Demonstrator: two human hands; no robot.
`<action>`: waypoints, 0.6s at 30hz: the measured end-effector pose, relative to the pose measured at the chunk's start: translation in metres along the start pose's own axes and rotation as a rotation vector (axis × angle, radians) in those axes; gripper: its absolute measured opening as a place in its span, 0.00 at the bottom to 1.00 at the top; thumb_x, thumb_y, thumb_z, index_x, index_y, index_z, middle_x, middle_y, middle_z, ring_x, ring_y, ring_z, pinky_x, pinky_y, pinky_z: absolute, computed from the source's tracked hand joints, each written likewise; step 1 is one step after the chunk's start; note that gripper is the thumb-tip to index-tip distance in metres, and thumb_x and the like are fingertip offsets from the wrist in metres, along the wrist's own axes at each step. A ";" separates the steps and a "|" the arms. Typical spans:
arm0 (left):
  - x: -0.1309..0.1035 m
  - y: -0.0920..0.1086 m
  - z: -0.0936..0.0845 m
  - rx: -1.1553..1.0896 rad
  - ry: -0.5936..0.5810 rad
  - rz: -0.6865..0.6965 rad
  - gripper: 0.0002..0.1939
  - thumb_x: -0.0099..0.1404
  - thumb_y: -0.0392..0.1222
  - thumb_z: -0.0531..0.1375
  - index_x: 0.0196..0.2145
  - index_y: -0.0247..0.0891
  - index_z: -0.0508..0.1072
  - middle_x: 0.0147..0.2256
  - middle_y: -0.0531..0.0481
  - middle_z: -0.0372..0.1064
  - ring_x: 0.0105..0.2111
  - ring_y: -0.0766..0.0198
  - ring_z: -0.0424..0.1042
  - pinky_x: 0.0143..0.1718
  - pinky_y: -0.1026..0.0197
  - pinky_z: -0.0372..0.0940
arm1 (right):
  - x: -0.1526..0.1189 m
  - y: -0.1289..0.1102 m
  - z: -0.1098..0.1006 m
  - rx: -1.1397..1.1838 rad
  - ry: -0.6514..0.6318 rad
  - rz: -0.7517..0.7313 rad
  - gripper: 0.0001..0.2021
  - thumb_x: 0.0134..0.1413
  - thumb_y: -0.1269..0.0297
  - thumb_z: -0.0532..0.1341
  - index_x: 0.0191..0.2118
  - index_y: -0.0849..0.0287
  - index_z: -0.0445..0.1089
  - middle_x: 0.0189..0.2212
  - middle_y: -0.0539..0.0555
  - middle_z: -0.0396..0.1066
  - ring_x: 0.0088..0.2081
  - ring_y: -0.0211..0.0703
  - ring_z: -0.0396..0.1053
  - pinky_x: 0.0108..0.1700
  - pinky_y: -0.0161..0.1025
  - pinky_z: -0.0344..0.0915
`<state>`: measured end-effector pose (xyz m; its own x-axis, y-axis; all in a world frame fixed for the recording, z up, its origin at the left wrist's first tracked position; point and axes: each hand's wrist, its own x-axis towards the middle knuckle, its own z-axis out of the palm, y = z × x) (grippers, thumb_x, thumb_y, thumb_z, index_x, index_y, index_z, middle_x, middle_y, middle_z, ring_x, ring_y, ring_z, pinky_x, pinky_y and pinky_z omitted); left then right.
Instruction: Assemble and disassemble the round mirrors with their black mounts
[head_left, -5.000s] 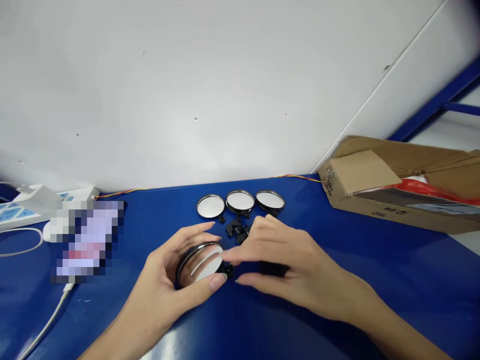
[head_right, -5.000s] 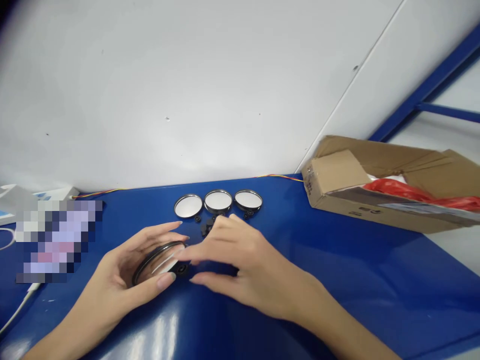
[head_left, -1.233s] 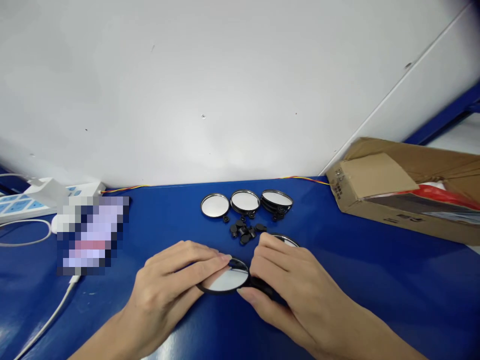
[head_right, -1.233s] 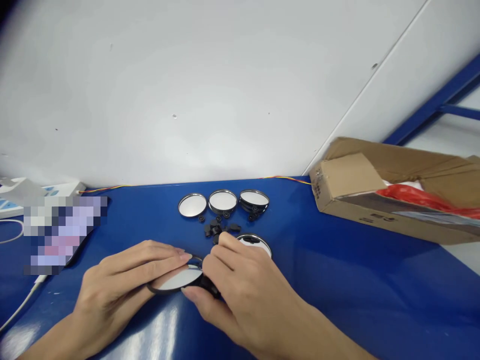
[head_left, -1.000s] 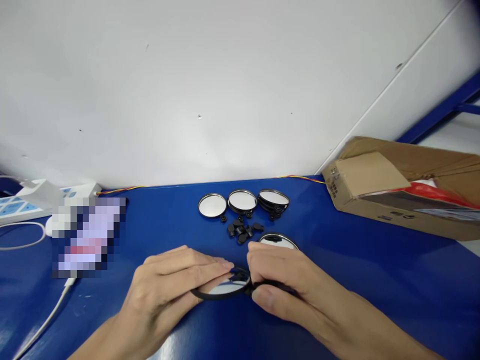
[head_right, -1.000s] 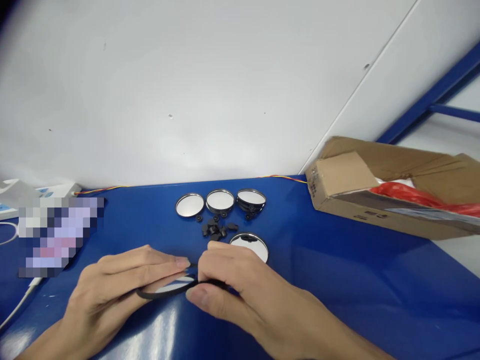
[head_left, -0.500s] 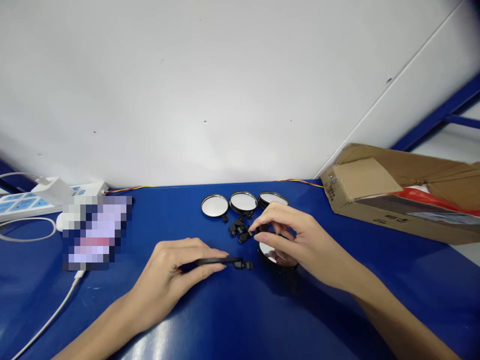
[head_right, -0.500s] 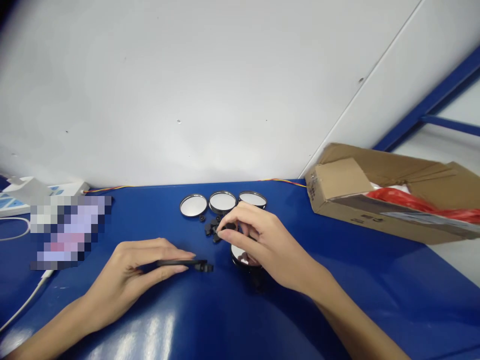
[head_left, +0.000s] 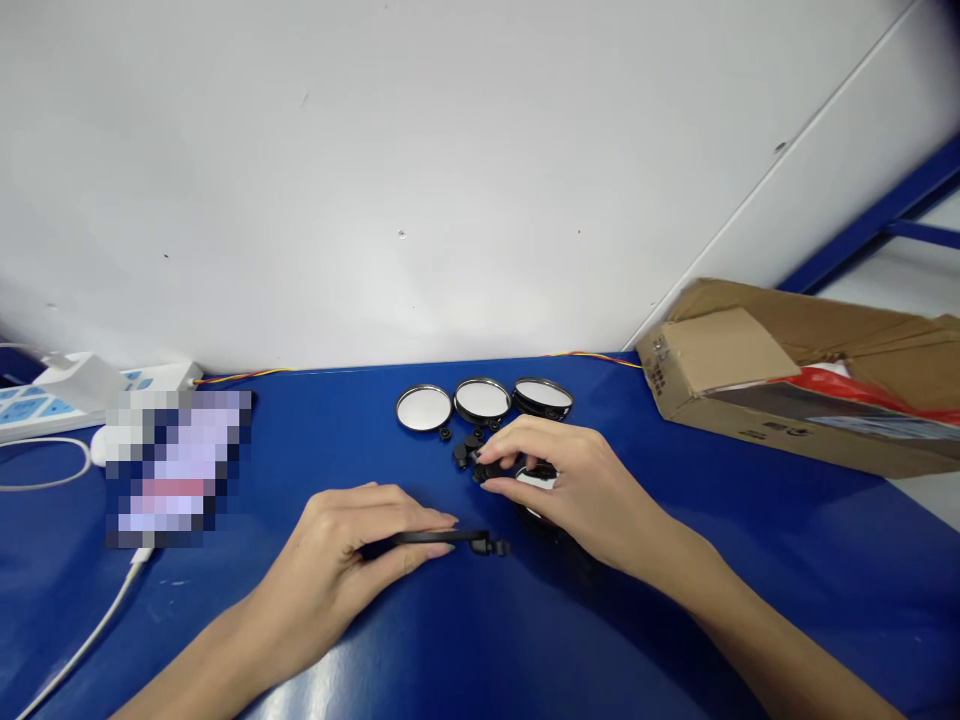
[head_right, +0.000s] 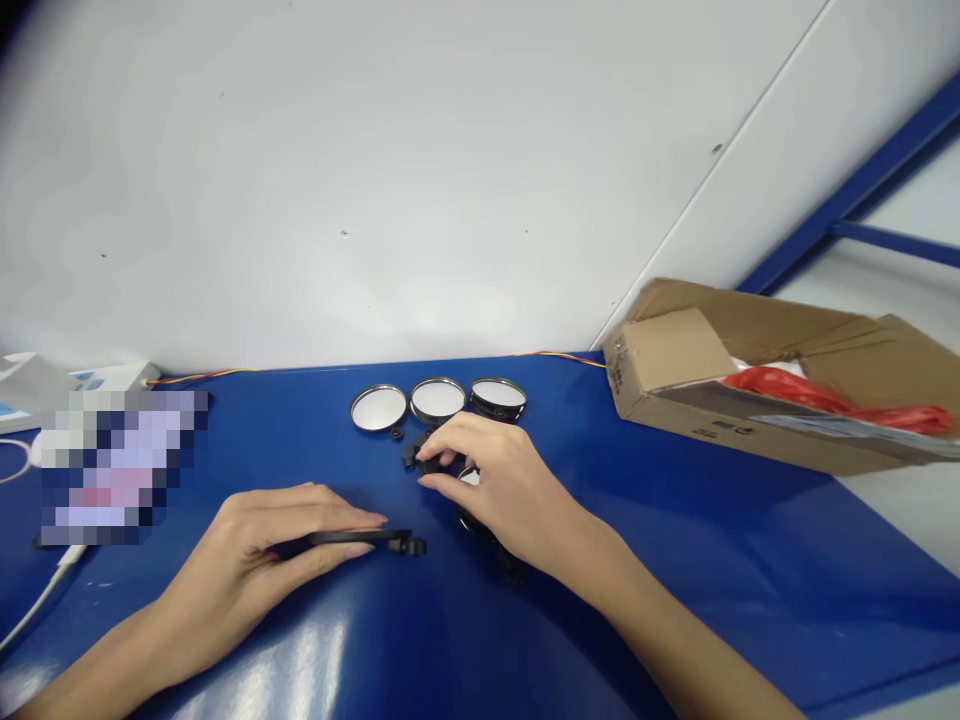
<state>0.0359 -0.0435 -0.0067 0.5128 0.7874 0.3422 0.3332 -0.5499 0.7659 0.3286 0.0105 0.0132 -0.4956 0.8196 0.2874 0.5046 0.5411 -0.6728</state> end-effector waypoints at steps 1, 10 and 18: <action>0.000 0.000 0.000 0.001 -0.002 0.002 0.12 0.82 0.40 0.68 0.57 0.52 0.88 0.47 0.59 0.88 0.44 0.68 0.87 0.49 0.70 0.75 | 0.002 0.001 0.001 -0.004 0.015 -0.006 0.08 0.67 0.70 0.76 0.48 0.51 0.84 0.46 0.50 0.83 0.42 0.42 0.78 0.46 0.38 0.73; -0.003 0.001 0.000 0.003 -0.044 -0.005 0.13 0.84 0.41 0.66 0.59 0.54 0.86 0.50 0.59 0.88 0.45 0.67 0.86 0.50 0.66 0.74 | 0.008 0.012 -0.002 -0.112 0.134 -0.028 0.08 0.67 0.71 0.73 0.48 0.51 0.84 0.48 0.52 0.85 0.44 0.48 0.80 0.44 0.44 0.75; -0.001 0.003 -0.001 0.011 -0.032 0.022 0.11 0.84 0.41 0.66 0.58 0.50 0.87 0.49 0.58 0.88 0.45 0.67 0.86 0.51 0.66 0.72 | 0.008 0.014 -0.005 -0.143 0.133 0.017 0.08 0.66 0.69 0.73 0.48 0.50 0.84 0.43 0.52 0.83 0.41 0.48 0.78 0.46 0.46 0.73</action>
<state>0.0356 -0.0454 -0.0044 0.5449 0.7660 0.3411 0.3305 -0.5700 0.7522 0.3357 0.0256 0.0094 -0.3927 0.8415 0.3710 0.6122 0.5402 -0.5774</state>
